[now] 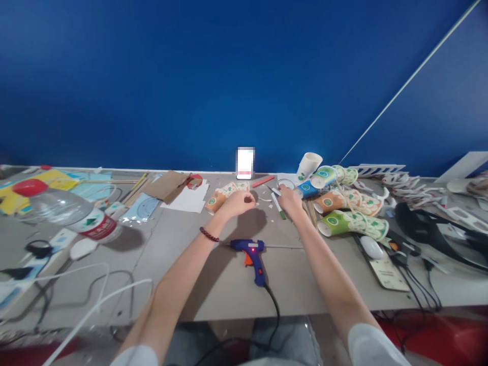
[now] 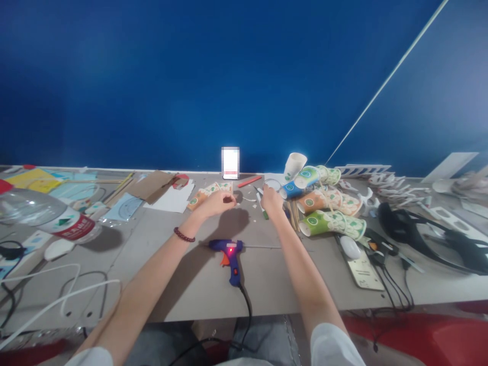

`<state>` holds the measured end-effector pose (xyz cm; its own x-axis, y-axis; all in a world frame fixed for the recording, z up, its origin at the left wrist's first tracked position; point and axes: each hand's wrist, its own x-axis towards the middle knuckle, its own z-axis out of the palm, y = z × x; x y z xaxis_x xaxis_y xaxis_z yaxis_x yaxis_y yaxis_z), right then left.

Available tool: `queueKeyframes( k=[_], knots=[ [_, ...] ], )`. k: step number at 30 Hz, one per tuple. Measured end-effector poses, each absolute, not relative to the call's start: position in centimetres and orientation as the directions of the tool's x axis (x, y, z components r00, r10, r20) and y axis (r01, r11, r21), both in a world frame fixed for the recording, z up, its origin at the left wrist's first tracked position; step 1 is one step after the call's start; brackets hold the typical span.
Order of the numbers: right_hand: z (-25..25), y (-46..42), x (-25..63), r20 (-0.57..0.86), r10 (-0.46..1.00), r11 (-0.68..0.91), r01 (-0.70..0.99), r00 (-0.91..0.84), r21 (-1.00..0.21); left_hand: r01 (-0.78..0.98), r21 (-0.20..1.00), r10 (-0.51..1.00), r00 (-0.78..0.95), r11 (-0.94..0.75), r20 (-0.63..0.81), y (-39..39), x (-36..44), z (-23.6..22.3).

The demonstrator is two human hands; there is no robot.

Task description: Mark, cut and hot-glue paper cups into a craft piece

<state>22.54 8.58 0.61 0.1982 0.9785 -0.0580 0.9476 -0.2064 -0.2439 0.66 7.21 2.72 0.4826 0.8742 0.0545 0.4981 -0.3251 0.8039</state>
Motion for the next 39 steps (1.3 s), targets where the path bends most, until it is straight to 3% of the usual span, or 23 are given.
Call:
queueKeyframes(
  k=[13,23,28,33,37,39],
  knots=[
    [2.0,8.1,21.9,-0.172,0.97,-0.186,0.981,0.174,-0.059,0.517,0.802,0.892,0.45,-0.3,0.044,7.4,0.5,2.7],
    [1.8,8.1,21.5,-0.239,0.956,-0.199,0.973,0.168,-0.113,0.505,0.819,0.907,0.418,-0.273,0.045,7.0,0.5,3.5],
    [1.5,8.2,21.4,-0.218,0.96,-0.234,0.935,0.178,-0.267,0.479,0.842,0.915,0.401,-0.247,0.041,7.0,0.3,3.4],
    [1.5,8.6,21.5,-0.173,0.972,-0.23,0.803,0.16,-0.55,0.476,0.849,0.922,0.385,-0.23,0.035,7.6,0.0,2.8],
    [1.4,9.0,20.8,-0.2,0.973,-0.231,0.492,0.116,-0.84,0.439,0.87,0.931,0.36,-0.224,0.058,7.9,0.0,2.4],
    [1.3,9.2,20.4,-0.203,0.976,-0.219,0.296,0.082,-0.93,0.398,0.891,0.935,0.347,-0.217,0.073,7.9,0.1,2.2]
  ],
)
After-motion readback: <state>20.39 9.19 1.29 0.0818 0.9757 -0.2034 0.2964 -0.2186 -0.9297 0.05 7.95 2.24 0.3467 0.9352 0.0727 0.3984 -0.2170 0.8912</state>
